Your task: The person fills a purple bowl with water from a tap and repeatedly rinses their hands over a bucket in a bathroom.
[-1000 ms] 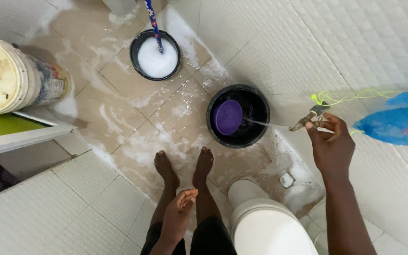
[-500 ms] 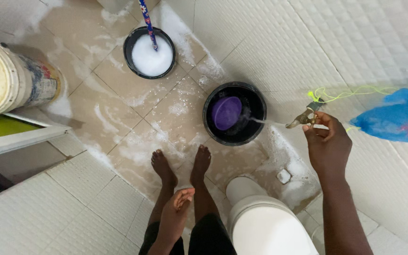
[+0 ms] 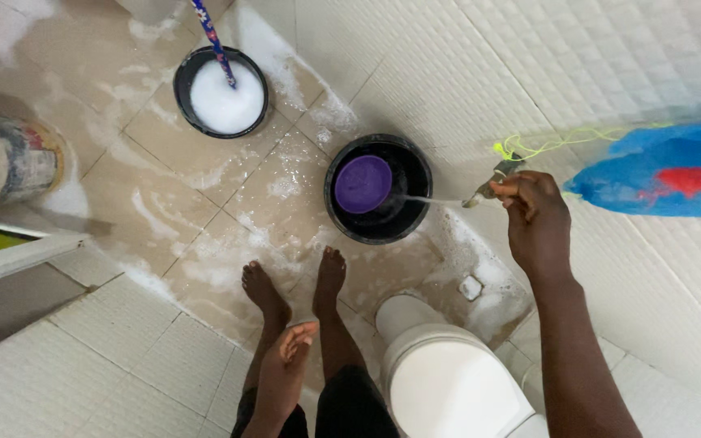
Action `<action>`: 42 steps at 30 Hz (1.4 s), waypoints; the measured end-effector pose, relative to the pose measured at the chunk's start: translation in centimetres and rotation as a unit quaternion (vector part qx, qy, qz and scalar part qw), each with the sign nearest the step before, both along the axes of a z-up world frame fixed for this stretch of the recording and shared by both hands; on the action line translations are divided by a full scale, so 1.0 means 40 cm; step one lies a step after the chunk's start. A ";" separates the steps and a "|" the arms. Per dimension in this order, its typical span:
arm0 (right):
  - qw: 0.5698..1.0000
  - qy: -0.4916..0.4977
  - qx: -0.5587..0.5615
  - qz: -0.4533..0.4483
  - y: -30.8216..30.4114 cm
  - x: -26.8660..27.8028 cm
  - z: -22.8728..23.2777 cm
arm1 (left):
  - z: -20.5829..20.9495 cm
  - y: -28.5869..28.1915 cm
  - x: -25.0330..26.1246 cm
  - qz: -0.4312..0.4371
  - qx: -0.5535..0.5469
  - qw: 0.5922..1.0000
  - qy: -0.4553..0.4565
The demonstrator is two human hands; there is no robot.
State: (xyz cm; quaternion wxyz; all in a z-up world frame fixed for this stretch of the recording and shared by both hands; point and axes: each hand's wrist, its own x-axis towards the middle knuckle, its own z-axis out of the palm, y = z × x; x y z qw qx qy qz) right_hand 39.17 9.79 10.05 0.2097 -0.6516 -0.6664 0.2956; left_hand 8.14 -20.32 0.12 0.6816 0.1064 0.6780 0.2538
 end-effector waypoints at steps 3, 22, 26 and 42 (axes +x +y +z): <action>1.000 -0.006 -0.020 0.019 0.000 -0.006 0.015 | -0.024 -0.012 0.000 0.007 0.035 0.999 0.009; 0.901 0.044 -0.316 -0.293 -0.243 -0.196 -1.256 | -0.392 -0.133 -0.032 -0.027 -0.072 0.997 -0.006; 0.759 0.162 -0.439 -0.453 -0.196 -0.156 -1.369 | -0.420 -0.180 -0.022 0.031 -0.019 0.999 -0.029; 0.707 0.317 -0.422 -0.470 -0.174 -0.170 -1.316 | -0.486 -0.128 -0.090 -0.059 -0.036 0.991 -0.111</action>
